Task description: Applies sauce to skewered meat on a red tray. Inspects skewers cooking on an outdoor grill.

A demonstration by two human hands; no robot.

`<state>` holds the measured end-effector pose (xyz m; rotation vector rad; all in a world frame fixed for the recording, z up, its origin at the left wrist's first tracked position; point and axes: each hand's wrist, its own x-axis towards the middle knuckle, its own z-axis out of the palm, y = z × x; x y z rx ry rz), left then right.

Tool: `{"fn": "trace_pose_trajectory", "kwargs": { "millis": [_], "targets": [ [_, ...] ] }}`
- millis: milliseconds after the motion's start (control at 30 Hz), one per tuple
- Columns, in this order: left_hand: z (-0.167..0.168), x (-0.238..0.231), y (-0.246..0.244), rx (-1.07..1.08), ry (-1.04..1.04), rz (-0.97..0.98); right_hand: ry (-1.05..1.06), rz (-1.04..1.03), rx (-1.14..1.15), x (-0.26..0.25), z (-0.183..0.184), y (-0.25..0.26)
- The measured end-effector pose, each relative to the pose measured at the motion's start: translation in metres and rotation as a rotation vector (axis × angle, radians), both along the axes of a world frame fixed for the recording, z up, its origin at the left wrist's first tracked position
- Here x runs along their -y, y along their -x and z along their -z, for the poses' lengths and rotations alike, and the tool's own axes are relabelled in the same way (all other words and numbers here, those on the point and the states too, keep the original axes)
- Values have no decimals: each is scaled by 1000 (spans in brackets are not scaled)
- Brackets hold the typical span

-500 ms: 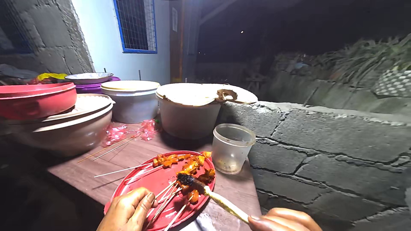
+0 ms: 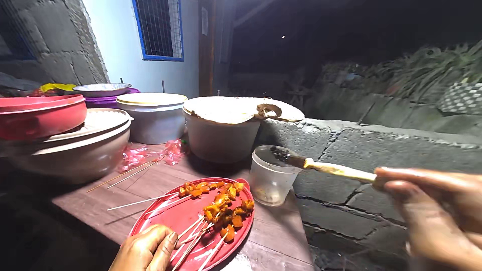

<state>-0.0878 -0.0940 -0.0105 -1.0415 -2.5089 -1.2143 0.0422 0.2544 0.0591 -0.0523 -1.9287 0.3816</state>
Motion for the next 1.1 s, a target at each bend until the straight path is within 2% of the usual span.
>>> {"fn": "trace_pose_trajectory", "kwargs": {
  "millis": [67, 133, 233, 333, 433, 567, 633, 767, 867, 1000, 1100],
  "targets": [
    [-1, 0, -1, 0, 2, -2, -96, 139, 106, -13, -15, 14],
    [-2, -1, -1, 5, 1, -3, -136, 188, 242, -14, -32, 36],
    [-2, -2, -3, -7, 7, -20, -68, 157, 488, -17, -43, 78],
    [-4, -2, -3, -14, 10, -35, -17, 115, 749, -23, -40, 114],
    [-7, 0, -4, -15, 13, -31, 62, -36, 833, -26, -37, 122],
    [-7, 4, -3, -38, 21, -39, 307, -266, 720, -48, -34, 105],
    [-6, 4, -2, -40, 31, -40, 375, -275, 611, -55, -36, 89],
    [-4, 2, -1, -38, 31, -41, 311, -249, 319, -67, -40, 54],
    [-3, -2, -3, -29, 8, -27, 318, -273, 161, -50, -41, 30],
    [-7, -4, -5, 2, -27, 46, 302, -355, 168, -16, -20, 13],
    [-10, -3, -8, 23, -38, 60, 147, -300, 200, 8, 2, 11]
  ]
}}
